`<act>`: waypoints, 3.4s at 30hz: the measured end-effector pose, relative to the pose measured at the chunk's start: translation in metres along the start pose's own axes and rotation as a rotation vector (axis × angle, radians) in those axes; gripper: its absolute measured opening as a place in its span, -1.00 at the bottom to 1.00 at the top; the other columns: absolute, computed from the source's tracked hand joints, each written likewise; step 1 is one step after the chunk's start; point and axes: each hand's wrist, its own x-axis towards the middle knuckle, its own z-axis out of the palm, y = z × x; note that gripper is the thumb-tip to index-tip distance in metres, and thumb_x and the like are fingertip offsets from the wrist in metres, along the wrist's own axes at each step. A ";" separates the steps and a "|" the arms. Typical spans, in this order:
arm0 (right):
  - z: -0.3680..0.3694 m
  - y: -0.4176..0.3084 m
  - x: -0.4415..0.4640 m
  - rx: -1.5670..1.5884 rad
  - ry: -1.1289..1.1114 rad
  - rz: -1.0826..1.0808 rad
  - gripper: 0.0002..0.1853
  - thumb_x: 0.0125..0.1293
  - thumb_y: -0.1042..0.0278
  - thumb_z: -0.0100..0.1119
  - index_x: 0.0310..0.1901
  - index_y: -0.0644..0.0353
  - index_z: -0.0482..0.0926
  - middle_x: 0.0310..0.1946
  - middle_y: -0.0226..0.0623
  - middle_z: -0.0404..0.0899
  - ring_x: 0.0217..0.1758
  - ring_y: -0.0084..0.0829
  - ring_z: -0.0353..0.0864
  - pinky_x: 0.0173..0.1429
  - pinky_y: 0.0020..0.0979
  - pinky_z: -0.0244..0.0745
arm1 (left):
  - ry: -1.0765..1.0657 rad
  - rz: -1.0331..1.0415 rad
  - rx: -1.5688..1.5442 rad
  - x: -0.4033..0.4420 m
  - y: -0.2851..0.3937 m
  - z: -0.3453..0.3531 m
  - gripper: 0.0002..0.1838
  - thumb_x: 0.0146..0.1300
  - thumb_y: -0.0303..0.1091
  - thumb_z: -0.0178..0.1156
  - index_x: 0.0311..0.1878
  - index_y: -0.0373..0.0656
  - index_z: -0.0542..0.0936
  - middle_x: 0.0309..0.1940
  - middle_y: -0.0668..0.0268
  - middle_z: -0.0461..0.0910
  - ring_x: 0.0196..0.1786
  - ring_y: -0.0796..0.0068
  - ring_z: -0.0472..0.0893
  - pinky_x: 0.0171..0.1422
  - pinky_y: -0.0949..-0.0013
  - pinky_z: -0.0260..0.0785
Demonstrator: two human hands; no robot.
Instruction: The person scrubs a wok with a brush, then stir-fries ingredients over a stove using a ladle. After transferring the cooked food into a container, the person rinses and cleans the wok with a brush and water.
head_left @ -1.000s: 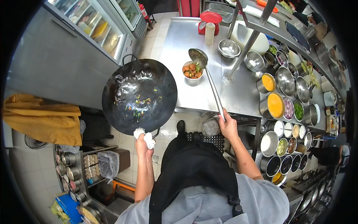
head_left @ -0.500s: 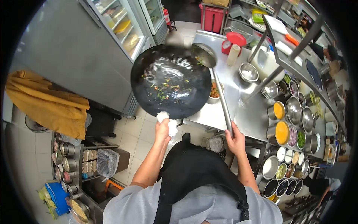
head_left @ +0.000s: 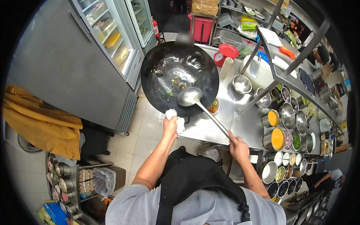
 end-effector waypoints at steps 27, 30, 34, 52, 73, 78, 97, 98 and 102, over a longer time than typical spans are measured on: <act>-0.005 0.034 -0.084 -0.106 0.230 0.185 -0.50 0.34 0.26 0.25 0.32 -0.30 0.52 -0.37 -0.32 0.59 -0.43 -0.15 0.63 -0.34 -0.13 0.56 | 0.052 0.245 0.015 0.077 -0.058 0.035 -0.65 0.10 -0.60 0.06 0.00 -0.24 0.50 -0.28 0.31 0.54 -0.42 0.46 0.60 -0.41 0.36 0.51; -0.016 0.036 -0.091 -0.059 0.224 0.194 -0.51 0.34 0.26 0.24 0.31 -0.26 0.54 -0.37 -0.29 0.61 -0.44 -0.12 0.63 -0.33 -0.13 0.55 | 0.099 0.341 0.071 0.100 -0.069 0.032 -0.65 0.09 -0.59 0.09 0.01 -0.28 0.50 -0.24 0.27 0.57 -0.35 0.43 0.61 -0.32 0.33 0.52; -0.015 0.038 -0.098 0.051 0.224 0.159 -0.53 0.32 0.32 0.27 0.28 -0.14 0.57 -0.38 -0.19 0.62 -0.43 -0.11 0.63 -0.30 -0.17 0.52 | 0.112 0.303 0.030 0.096 -0.056 0.041 -0.66 0.09 -0.58 0.10 -0.01 -0.29 0.51 -0.24 0.25 0.56 -0.30 0.43 0.61 -0.26 0.32 0.52; -0.004 -0.041 -0.081 1.315 0.030 0.455 -0.58 0.50 0.25 0.12 0.34 0.10 0.49 -0.53 -0.45 0.45 -0.76 -0.69 0.24 -0.73 -0.57 0.14 | -0.051 -0.025 -0.047 0.027 -0.004 0.019 -0.82 0.33 -0.40 0.03 -0.06 -0.24 0.46 -0.43 0.20 0.58 -0.60 0.37 0.56 -0.67 0.29 0.37; 0.003 -0.246 -0.452 2.135 0.574 0.322 -0.51 0.61 0.24 -0.08 0.49 0.05 0.22 -0.44 -0.40 0.36 -0.72 -0.74 0.15 -0.73 -0.65 0.11 | -0.948 -0.872 0.504 -0.281 -0.044 -0.064 -0.78 0.22 -0.44 0.01 -0.06 -0.19 0.44 -0.47 0.13 0.59 -0.59 0.30 0.57 -0.62 0.22 0.43; 0.007 -0.269 -0.527 1.969 1.033 0.314 -0.52 0.59 0.22 -0.04 0.45 0.11 0.27 -0.46 -0.43 0.40 -0.75 -0.75 0.15 -0.74 -0.62 0.12 | -1.258 -0.936 0.845 -0.383 -0.094 -0.021 -0.79 0.28 -0.38 -0.07 -0.11 -0.23 0.46 -0.48 0.15 0.60 -0.60 0.31 0.55 -0.58 0.29 0.43; 0.037 -0.322 -0.769 0.738 2.537 1.496 -0.49 0.50 0.40 0.08 0.45 0.07 0.31 -0.54 -0.46 0.40 -0.74 -0.71 0.25 -0.74 -0.58 0.20 | -2.031 -1.737 1.492 -0.886 -0.473 -0.095 -0.82 0.43 -0.30 0.00 -0.15 -0.23 0.48 -0.51 0.27 0.58 -0.63 0.35 0.54 -0.64 0.28 0.40; 0.041 -0.320 -0.776 0.710 2.546 1.514 -0.49 0.50 0.40 0.08 0.45 0.07 0.31 -0.54 -0.46 0.40 -0.74 -0.71 0.25 -0.74 -0.58 0.20 | -2.181 -1.609 1.537 -0.894 -0.502 -0.114 -0.82 0.40 -0.32 0.02 -0.14 -0.24 0.49 -0.51 0.26 0.57 -0.63 0.35 0.54 -0.65 0.27 0.39; 0.050 -0.293 -0.826 0.445 2.533 1.904 -0.52 0.48 0.36 0.10 0.40 0.11 0.39 -0.58 -0.49 0.36 -0.74 -0.69 0.28 -0.73 -0.54 0.21 | -2.300 -1.437 1.585 -0.927 -0.520 -0.129 -0.84 0.33 -0.40 0.09 -0.12 -0.29 0.49 -0.49 0.22 0.57 -0.60 0.34 0.57 -0.65 0.26 0.36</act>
